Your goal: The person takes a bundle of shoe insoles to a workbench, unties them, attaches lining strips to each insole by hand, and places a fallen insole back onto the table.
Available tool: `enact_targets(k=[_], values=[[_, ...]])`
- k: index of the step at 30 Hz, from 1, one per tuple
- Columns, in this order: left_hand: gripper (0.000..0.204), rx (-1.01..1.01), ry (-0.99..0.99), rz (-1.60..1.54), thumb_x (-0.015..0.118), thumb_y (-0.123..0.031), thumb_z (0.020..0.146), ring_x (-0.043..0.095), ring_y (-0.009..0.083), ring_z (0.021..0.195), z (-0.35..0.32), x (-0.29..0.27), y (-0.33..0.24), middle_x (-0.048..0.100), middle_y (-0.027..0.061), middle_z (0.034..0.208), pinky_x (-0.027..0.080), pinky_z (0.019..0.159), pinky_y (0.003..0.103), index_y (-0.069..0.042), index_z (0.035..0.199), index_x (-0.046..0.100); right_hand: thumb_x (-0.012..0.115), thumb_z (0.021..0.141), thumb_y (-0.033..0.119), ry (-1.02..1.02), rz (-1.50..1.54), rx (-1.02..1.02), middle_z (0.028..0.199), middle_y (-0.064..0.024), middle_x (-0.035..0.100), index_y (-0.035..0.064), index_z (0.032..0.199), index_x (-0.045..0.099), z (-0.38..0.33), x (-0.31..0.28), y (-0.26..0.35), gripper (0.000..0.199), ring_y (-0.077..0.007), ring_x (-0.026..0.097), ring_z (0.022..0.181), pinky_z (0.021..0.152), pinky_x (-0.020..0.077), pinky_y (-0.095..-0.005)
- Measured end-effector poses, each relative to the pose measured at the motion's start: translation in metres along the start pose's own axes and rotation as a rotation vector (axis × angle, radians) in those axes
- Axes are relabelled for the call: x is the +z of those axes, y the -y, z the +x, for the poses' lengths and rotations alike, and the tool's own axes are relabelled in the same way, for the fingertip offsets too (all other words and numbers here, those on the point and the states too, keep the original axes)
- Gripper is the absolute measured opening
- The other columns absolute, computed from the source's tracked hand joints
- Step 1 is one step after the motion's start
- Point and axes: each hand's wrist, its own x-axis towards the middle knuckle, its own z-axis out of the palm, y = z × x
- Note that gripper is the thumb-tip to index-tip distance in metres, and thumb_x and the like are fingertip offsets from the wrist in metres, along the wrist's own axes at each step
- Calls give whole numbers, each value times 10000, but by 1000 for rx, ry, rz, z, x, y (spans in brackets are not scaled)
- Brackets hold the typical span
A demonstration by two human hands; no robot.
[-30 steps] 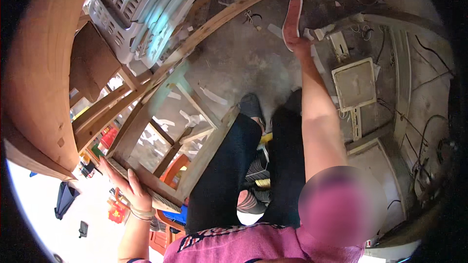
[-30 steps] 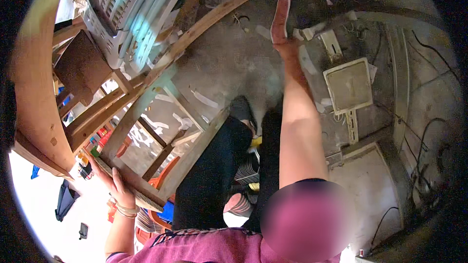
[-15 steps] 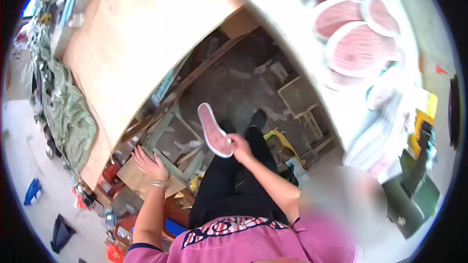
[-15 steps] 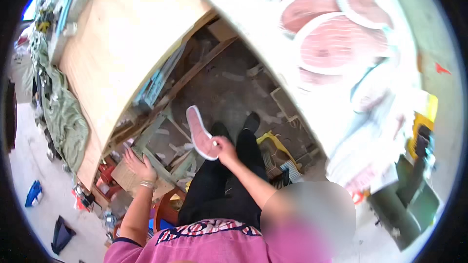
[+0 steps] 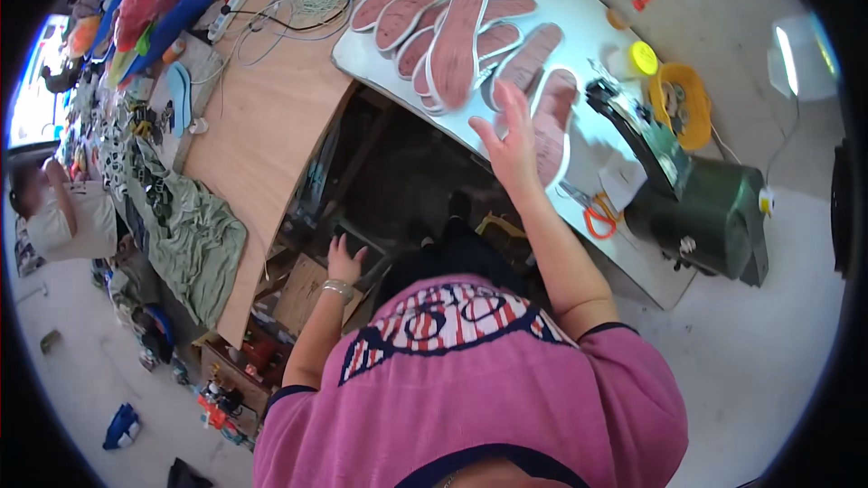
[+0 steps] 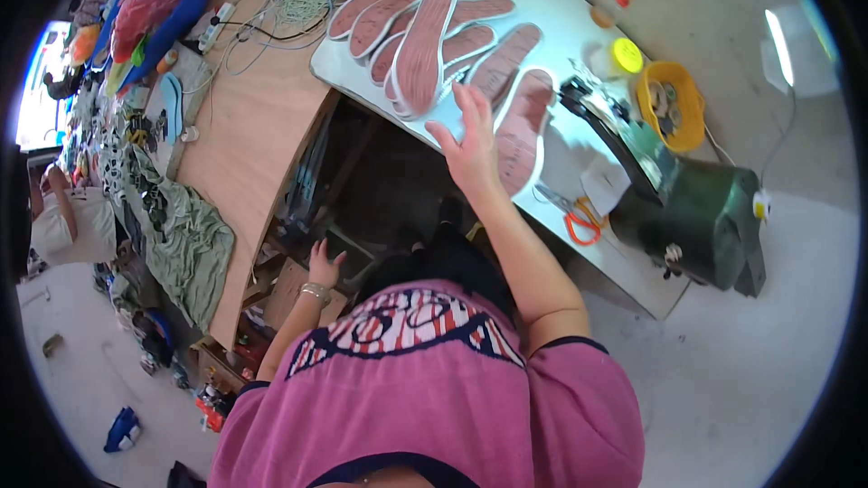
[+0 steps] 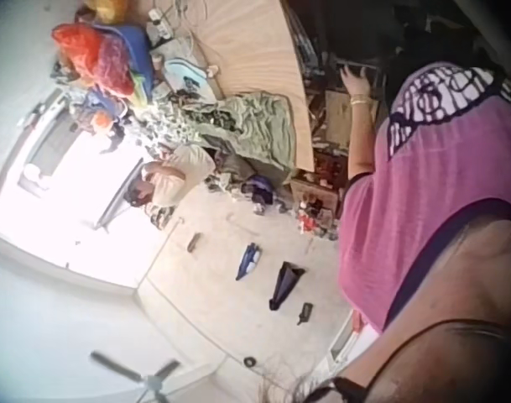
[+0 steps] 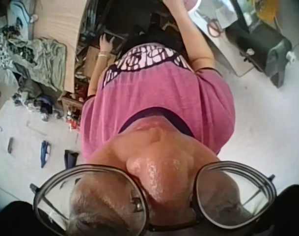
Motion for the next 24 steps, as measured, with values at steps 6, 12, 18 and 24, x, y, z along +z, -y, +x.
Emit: enact_targets(k=[6,12,18,24], values=[[543,261,65,-241,651,-325,862,559,293,1087,-5,-19,-93,560,189,1198,439,944,340,7,1265,502,778,709,236,-33,-538,-172,1403,-250,342,30,1331,434,-50,-60,-44,740,-397,363,1292,1021,355,-456],[362,272,506,-708,545,-261,947,614,167,965,11,-81,-226,638,100,1073,474,852,271,-17,1214,555,803,649,274,-39,-645,-56,1433,-254,303,14,1355,392,-66,-57,-61,857,-422,335,1310,1049,325,-473],[384,113,1042,-1239,539,-255,956,597,159,1015,28,-136,-339,614,104,1125,471,878,296,-33,1266,493,811,640,251,-7,-383,-186,1457,-251,271,17,1370,379,-64,-64,-14,880,-397,358,1307,1031,364,-451],[377,320,1152,-1235,576,-216,936,588,158,1047,59,-167,-387,607,89,1149,473,892,307,2,1236,509,757,735,191,-231,131,6,1402,-207,407,1,1334,441,-24,-73,33,703,-295,475,1244,983,425,-361]])
